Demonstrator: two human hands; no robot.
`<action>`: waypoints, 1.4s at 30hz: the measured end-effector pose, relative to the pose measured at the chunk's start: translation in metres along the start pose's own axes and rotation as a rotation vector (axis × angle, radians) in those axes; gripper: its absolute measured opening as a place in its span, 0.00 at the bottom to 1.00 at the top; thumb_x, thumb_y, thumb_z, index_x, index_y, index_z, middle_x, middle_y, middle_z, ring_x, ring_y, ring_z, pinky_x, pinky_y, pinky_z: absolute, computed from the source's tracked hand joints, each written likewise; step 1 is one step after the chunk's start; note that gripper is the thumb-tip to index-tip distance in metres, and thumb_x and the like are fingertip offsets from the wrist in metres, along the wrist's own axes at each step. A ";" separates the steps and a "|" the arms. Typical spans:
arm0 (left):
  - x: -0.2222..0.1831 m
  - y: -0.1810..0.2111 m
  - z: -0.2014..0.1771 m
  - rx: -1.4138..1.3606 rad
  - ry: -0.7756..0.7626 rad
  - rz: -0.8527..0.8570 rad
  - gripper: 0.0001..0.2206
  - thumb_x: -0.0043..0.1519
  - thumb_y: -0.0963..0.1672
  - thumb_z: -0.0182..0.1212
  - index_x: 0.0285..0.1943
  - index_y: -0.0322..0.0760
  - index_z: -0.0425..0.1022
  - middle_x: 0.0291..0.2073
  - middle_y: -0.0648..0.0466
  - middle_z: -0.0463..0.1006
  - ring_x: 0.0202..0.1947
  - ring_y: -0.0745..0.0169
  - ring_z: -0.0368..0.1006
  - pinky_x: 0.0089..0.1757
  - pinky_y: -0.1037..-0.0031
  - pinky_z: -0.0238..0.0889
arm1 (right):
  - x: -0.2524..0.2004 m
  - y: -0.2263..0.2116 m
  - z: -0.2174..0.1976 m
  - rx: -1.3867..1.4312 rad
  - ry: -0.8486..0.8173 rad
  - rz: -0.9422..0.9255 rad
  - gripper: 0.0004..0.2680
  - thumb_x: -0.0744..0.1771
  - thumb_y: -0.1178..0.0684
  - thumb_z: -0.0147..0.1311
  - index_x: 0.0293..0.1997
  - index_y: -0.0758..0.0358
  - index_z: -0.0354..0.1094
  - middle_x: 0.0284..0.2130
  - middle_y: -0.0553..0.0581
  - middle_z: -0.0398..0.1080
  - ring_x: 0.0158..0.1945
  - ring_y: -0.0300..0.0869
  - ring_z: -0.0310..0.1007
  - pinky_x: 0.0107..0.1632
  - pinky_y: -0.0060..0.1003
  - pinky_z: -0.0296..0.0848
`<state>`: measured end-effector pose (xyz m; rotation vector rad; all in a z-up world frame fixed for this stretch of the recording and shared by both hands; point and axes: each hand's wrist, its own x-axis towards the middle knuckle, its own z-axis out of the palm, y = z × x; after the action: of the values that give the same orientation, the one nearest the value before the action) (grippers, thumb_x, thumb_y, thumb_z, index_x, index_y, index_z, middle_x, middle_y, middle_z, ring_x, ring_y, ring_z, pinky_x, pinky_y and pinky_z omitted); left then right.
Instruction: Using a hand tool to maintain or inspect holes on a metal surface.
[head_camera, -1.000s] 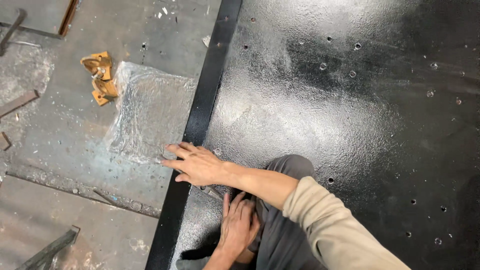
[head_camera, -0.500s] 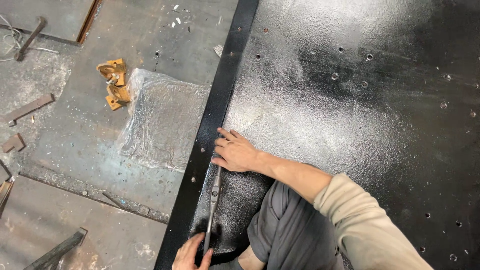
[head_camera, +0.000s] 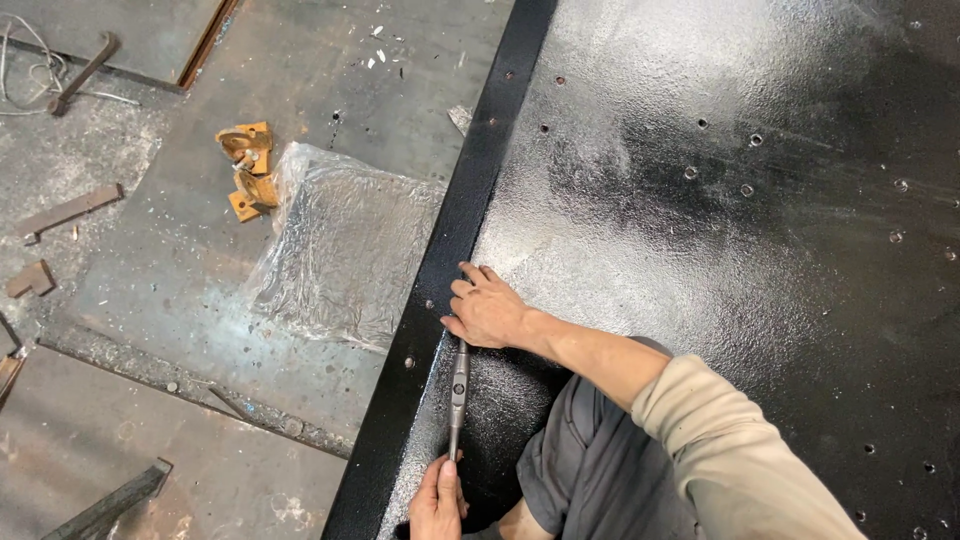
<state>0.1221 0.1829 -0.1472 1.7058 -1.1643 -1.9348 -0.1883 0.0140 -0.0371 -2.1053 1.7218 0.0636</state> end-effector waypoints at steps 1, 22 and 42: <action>-0.002 0.004 0.002 -0.003 0.001 0.003 0.19 0.68 0.49 0.52 0.60 0.34 0.78 0.14 0.59 0.64 0.14 0.71 0.59 0.20 0.74 0.57 | 0.000 -0.001 -0.002 -0.004 0.001 -0.002 0.21 0.71 0.38 0.40 0.35 0.68 0.75 0.48 0.68 0.66 0.71 0.67 0.51 0.68 0.67 0.52; 0.012 0.038 -0.011 0.175 0.281 -0.005 0.28 0.71 0.56 0.38 0.49 0.37 0.84 0.16 0.62 0.67 0.15 0.73 0.62 0.21 0.80 0.60 | -0.012 -0.001 -0.011 -0.230 -0.201 -0.073 0.22 0.72 0.41 0.36 0.21 0.59 0.69 0.29 0.58 0.73 0.46 0.49 0.73 0.61 0.51 0.66; 0.121 0.266 0.177 0.924 0.072 0.333 0.25 0.71 0.55 0.37 0.51 0.32 0.72 0.24 0.45 0.80 0.27 0.51 0.78 0.34 0.55 0.70 | -0.092 -0.156 0.372 0.670 -0.348 0.050 0.14 0.68 0.47 0.49 0.47 0.69 0.76 0.40 0.70 0.76 0.47 0.57 0.77 0.48 0.51 0.76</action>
<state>-0.1450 -0.0017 -0.0412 1.7399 -2.3562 -1.1645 0.0218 0.2501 -0.3046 -1.4603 1.3406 -0.1122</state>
